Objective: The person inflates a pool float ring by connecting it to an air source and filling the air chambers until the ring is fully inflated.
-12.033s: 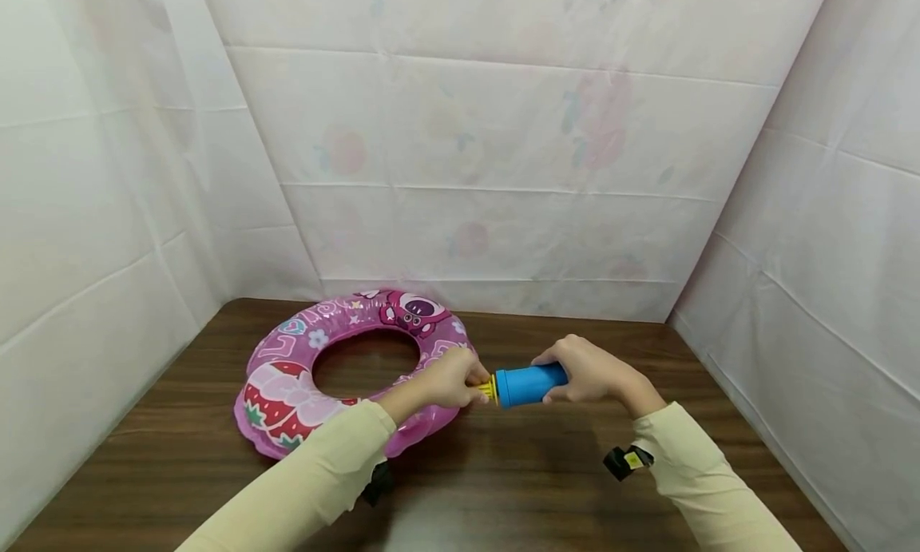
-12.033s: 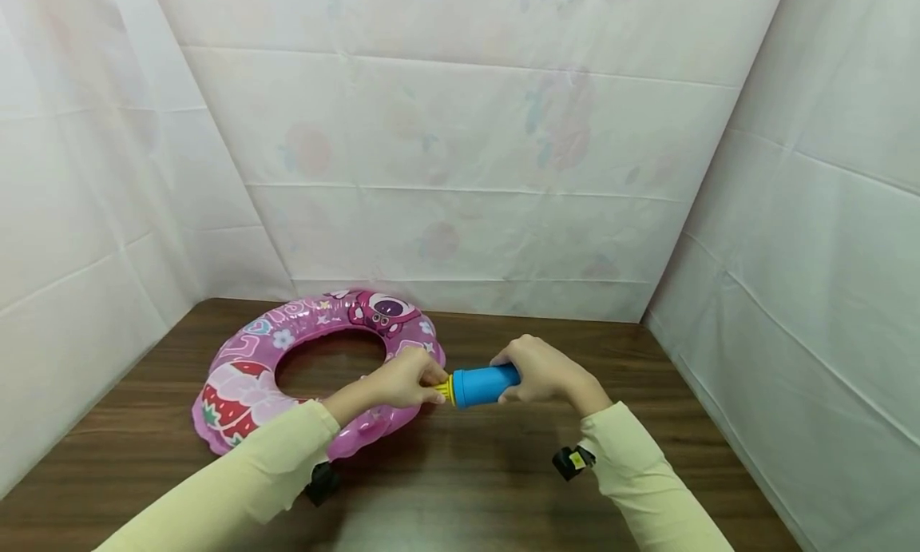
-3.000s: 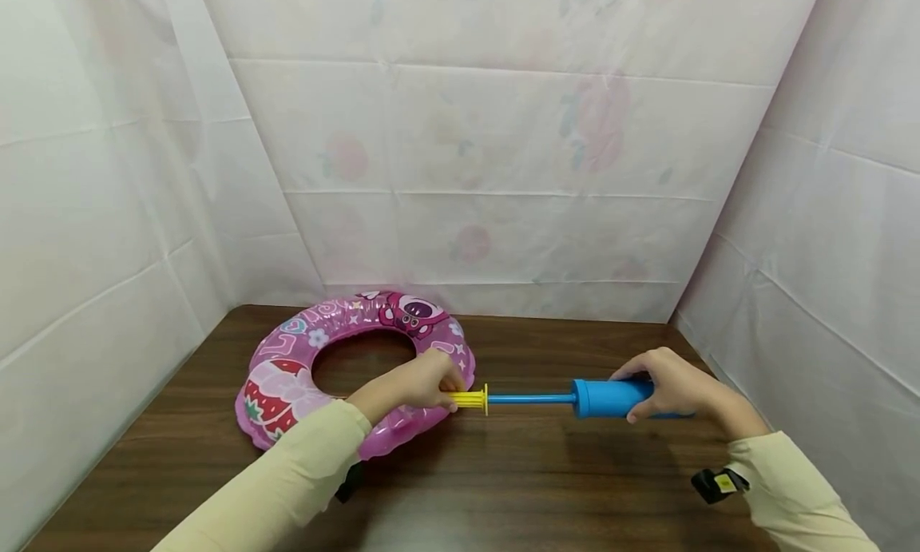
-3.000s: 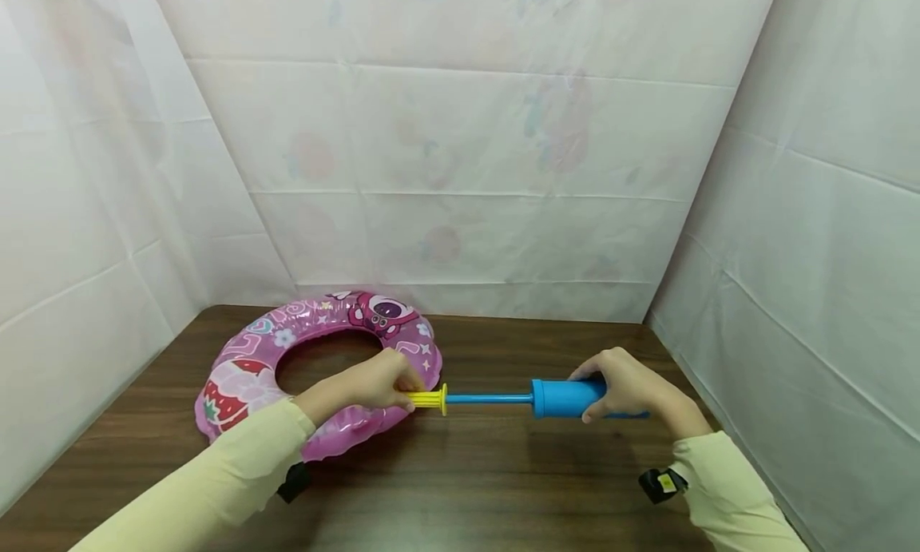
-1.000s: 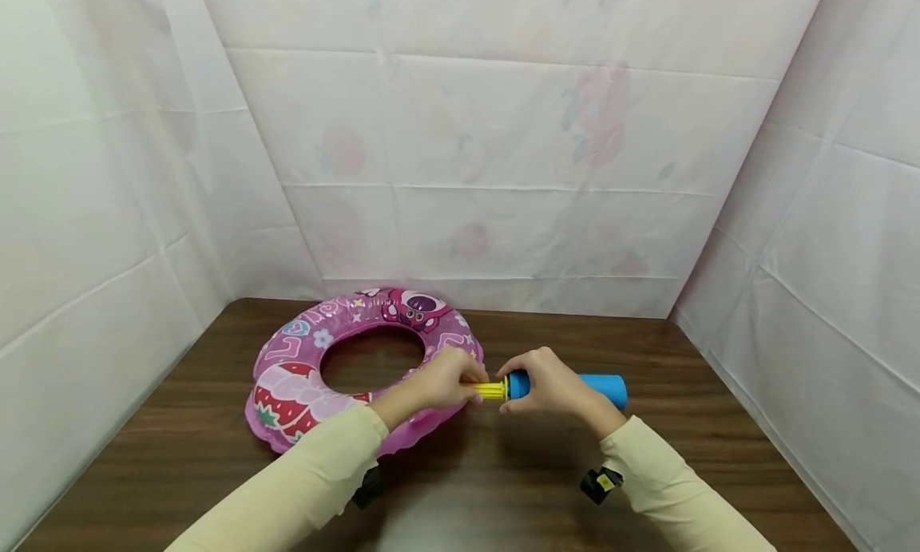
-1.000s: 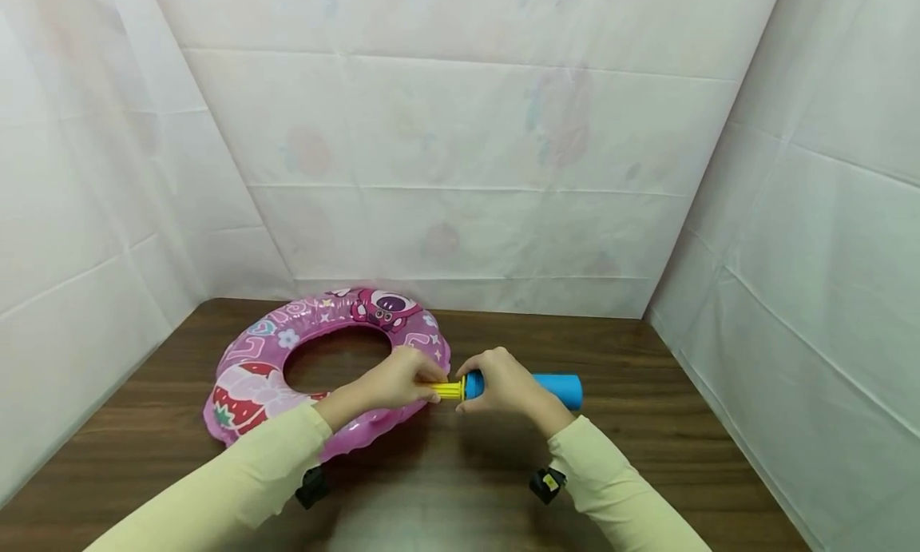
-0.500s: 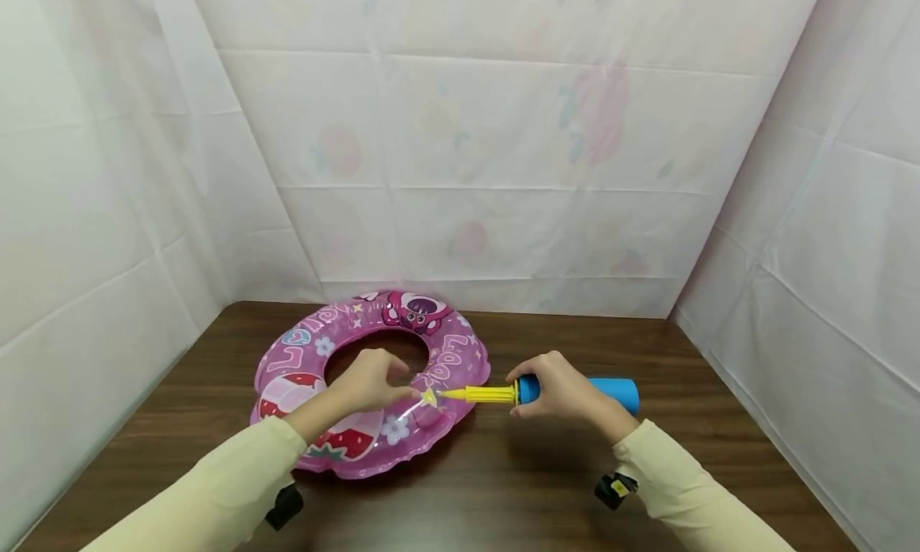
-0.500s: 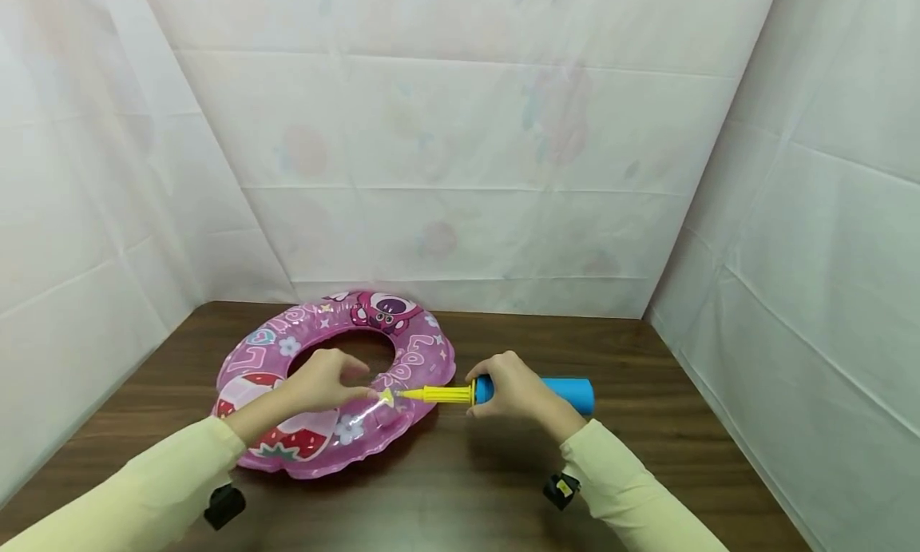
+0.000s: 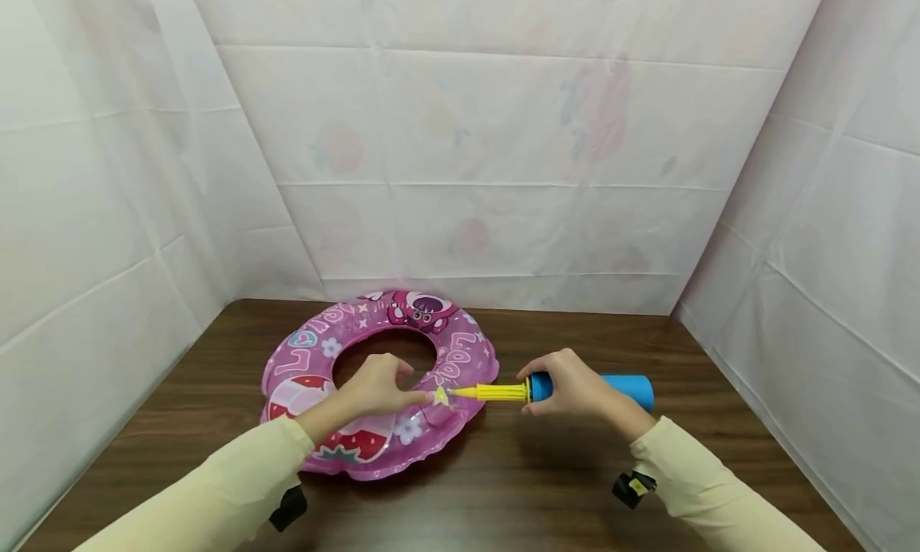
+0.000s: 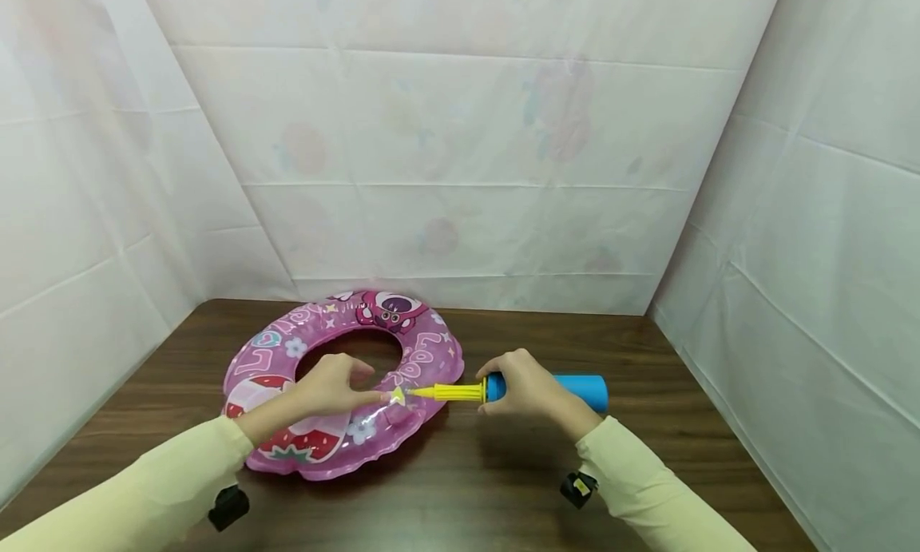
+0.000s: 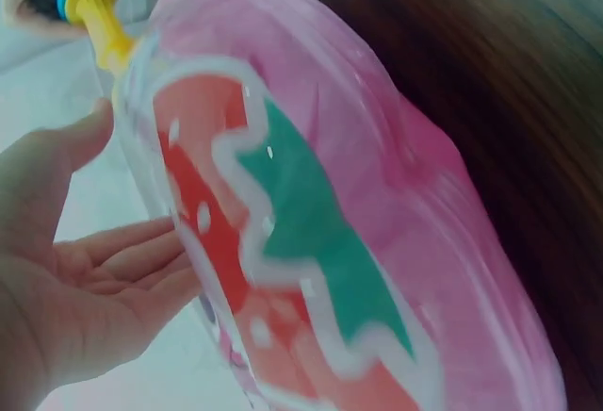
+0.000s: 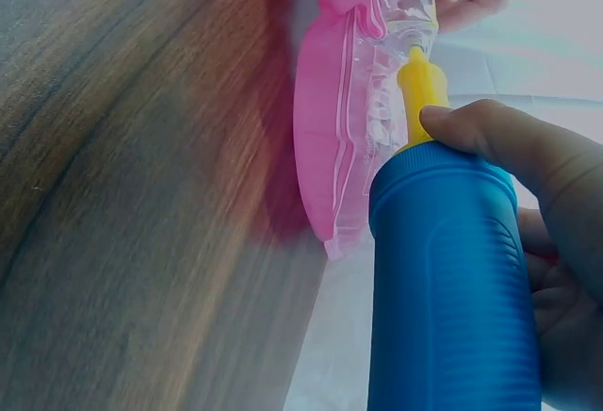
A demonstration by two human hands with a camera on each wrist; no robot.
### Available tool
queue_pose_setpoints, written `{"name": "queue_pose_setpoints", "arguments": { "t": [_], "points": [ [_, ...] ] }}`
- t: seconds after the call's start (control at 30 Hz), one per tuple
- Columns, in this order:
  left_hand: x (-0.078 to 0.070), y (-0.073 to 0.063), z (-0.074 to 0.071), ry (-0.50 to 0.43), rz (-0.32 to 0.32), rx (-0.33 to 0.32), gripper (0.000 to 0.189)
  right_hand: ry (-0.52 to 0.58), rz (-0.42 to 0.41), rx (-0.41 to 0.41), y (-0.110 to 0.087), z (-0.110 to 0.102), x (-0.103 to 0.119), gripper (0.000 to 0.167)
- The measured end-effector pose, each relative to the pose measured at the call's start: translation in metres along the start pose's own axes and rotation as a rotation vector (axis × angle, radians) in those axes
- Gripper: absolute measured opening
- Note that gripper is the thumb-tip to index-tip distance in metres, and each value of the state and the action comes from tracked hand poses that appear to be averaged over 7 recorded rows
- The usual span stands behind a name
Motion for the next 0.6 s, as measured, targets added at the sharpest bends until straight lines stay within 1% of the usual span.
{"name": "queue_pose_setpoints", "arguments": {
  "t": [0.03, 0.1, 0.17, 0.2, 0.23, 0.27, 0.37, 0.4, 0.47, 0.53, 0.6],
  "points": [
    [-0.006, 0.000, 0.000, -0.004, 0.043, -0.031, 0.049, 0.001, 0.001, 0.005, 0.000, 0.001, 0.000, 0.040],
    [-0.019, -0.001, 0.001, 0.005, 0.151, -0.095, 0.041, 0.006, 0.004, 0.014, -0.001, 0.002, 0.000, 0.041],
    [-0.032, -0.002, 0.001, 0.031, 0.255, -0.148, 0.034, 0.010, 0.003, 0.018, -0.001, 0.003, 0.001, 0.041],
    [-0.037, -0.003, 0.002, 0.046, 0.292, -0.159, 0.032, 0.010, 0.002, 0.015, -0.001, 0.002, 0.001, 0.041],
    [-0.041, -0.003, 0.002, 0.057, 0.315, -0.156, 0.032, 0.009, 0.003, 0.009, -0.001, 0.002, 0.002, 0.041],
    [-0.045, -0.003, 0.004, 0.071, 0.326, -0.144, 0.033, 0.008, 0.002, 0.000, -0.001, 0.000, 0.002, 0.040],
    [-0.048, 0.000, 0.009, 0.084, 0.310, -0.078, 0.034, -0.001, -0.005, -0.026, 0.000, -0.003, 0.003, 0.037],
    [-0.048, 0.001, 0.011, 0.085, 0.302, -0.055, 0.032, -0.003, -0.007, -0.030, 0.000, -0.004, 0.004, 0.037],
    [-0.047, 0.001, 0.016, 0.094, 0.306, -0.019, 0.026, -0.006, -0.014, -0.025, 0.001, -0.004, 0.004, 0.036],
    [-0.047, 0.001, 0.020, 0.106, 0.332, -0.004, 0.020, -0.008, -0.020, -0.012, 0.000, -0.002, 0.003, 0.035],
    [-0.047, 0.001, 0.023, 0.116, 0.352, -0.007, 0.016, -0.006, -0.020, -0.002, -0.001, -0.001, 0.002, 0.035]
  ]
}}
Point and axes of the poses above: each hand's wrist, its own y-axis towards the middle knuckle, its own z-axis out of the palm, x = y × z, the point moved 6 cm from there along y, towards the middle knuckle, and after that the axes turned 10 degrees about -z, right-handed, at the moved point
